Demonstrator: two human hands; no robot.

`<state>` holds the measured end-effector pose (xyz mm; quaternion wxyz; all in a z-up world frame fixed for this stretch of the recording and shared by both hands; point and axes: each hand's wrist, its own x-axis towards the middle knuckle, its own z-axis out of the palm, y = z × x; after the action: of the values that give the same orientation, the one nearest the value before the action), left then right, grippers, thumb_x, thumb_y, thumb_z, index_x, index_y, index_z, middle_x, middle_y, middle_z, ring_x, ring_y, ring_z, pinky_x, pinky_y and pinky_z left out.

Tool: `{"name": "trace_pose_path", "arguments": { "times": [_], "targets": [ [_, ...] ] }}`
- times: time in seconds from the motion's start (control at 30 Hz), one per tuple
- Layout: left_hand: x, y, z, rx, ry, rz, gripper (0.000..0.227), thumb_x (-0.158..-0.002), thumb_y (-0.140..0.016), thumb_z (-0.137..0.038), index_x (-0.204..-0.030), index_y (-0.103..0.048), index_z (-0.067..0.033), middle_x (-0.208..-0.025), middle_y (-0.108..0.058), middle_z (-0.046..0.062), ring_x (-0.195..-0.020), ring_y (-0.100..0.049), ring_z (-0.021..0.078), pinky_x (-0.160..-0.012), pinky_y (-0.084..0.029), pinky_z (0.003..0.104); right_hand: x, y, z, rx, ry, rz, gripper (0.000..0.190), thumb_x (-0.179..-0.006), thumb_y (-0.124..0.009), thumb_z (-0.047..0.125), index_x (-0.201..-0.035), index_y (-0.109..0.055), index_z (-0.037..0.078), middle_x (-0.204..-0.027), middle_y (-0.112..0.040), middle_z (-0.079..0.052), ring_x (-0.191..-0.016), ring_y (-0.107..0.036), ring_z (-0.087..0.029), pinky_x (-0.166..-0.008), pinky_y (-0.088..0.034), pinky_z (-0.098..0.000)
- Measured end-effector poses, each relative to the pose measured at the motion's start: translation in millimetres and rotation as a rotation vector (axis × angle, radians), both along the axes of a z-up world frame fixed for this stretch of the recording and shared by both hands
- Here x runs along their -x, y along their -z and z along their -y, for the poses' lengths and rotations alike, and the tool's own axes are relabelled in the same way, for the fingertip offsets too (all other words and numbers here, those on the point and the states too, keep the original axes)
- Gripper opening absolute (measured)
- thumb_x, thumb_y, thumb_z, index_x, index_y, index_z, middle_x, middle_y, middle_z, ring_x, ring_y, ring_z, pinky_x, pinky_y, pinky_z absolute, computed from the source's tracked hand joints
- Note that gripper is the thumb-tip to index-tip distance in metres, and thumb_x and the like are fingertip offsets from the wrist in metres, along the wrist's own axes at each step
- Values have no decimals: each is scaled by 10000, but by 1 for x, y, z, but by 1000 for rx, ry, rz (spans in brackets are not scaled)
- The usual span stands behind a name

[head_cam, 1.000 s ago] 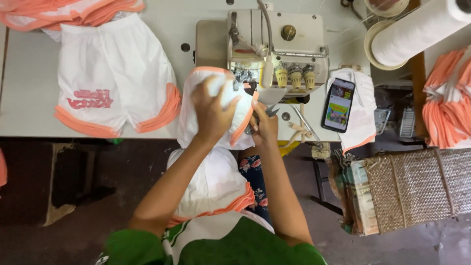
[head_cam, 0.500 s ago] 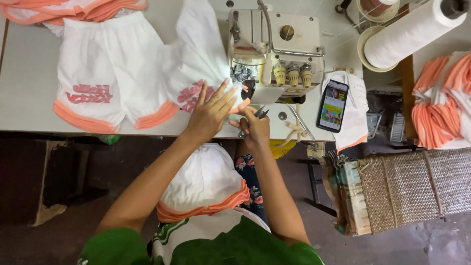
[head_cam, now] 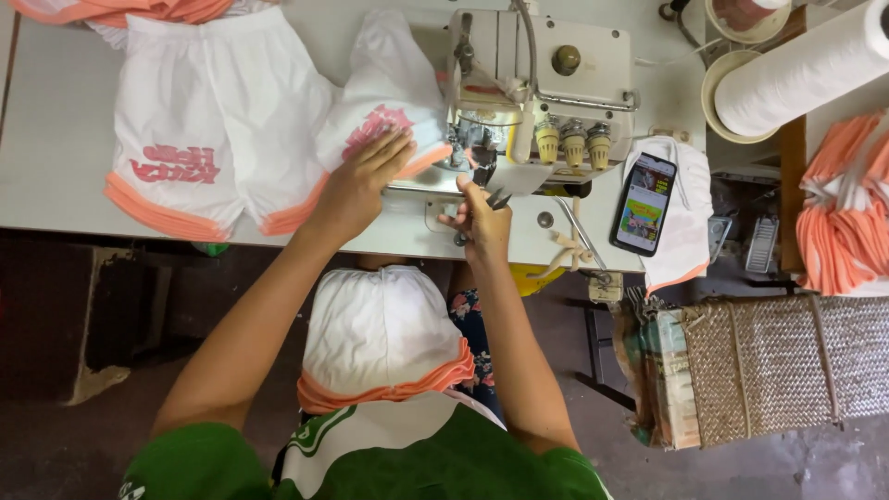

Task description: Sewing the edges and waistbands of white and orange shorts using an industrial overlock sewing machine.

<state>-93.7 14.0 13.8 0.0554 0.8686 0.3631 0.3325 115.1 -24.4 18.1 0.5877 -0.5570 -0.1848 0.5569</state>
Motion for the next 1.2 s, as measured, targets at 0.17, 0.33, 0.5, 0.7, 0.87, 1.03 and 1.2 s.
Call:
{"name": "trace_pose_path", "arguments": {
  "times": [0.17, 0.33, 0.5, 0.7, 0.87, 1.03, 1.2],
  "targets": [
    [-6, -19, -16, 167, -112, 46, 417, -883, -528, 31, -1261, -703, 48, -1371, -654, 226, -1310, -590, 388, -1117, -446, 480, -13, 5, 14, 51, 25, -2, 326, -810, -864, 205, -702, -656, -20, -506, -566, -95, -263, -436, -100, -582, -658, -493],
    [12, -49, -62, 1107, -751, 363, 535, -830, -715, -651, -795, -592, -132, -714, -687, 3, -726, -720, 177, -687, -542, 330, -24, -36, 40, 145, -71, -35, 353, -863, -801, 296, -670, -648, 43, -497, -561, -18, -346, -340, -25, -729, -701, -401],
    [34, -41, -89, 784, -336, 871, 194, -804, -709, 58, -934, -711, -85, -857, -568, -27, -828, -554, 107, -724, -412, 247, -19, -50, 39, 92, -183, -13, 339, -924, -722, 335, -779, -680, 31, -640, -651, -61, -371, -280, -62, -771, -685, -412],
    [33, -70, 28, 60, 67, -135, 147, -784, -846, -146, -774, -717, -76, -838, -656, 63, -962, -589, 271, -922, -434, 463, -25, 3, 27, 36, -258, 129, 522, -992, -607, 470, -996, -720, -39, -916, -716, -161, -357, -281, -79, -622, -632, -376],
    [2, -28, 24, -68, -118, -415, 141, -932, -630, -32, -898, -746, -104, -961, -700, 26, -1049, -579, 234, -1054, -384, 457, -8, 37, 21, -52, -199, 300, 322, -936, -791, 318, -850, -735, 14, -423, -409, -46, -318, -234, -92, -425, -391, -205],
    [-49, -12, 0, -56, -17, -1, 335, -892, -548, 33, -1191, -679, 109, -1308, -651, 275, -1299, -590, 361, -1159, -407, 436, 6, 11, 34, -97, -42, 460, 212, -853, -876, 220, -851, -733, 63, -560, -500, 21, -416, -359, -44, -438, -379, -173],
    [-65, 3, -1, -7, -228, -144, 418, -995, -522, -241, -1350, -645, -57, -1465, -569, 152, -1407, -456, 312, -1060, -354, 551, -11, 32, 34, -86, 18, 269, 190, -936, -755, 192, -845, -657, 56, -507, -468, 9, -334, -387, -70, -373, -314, -203]
  ]
}}
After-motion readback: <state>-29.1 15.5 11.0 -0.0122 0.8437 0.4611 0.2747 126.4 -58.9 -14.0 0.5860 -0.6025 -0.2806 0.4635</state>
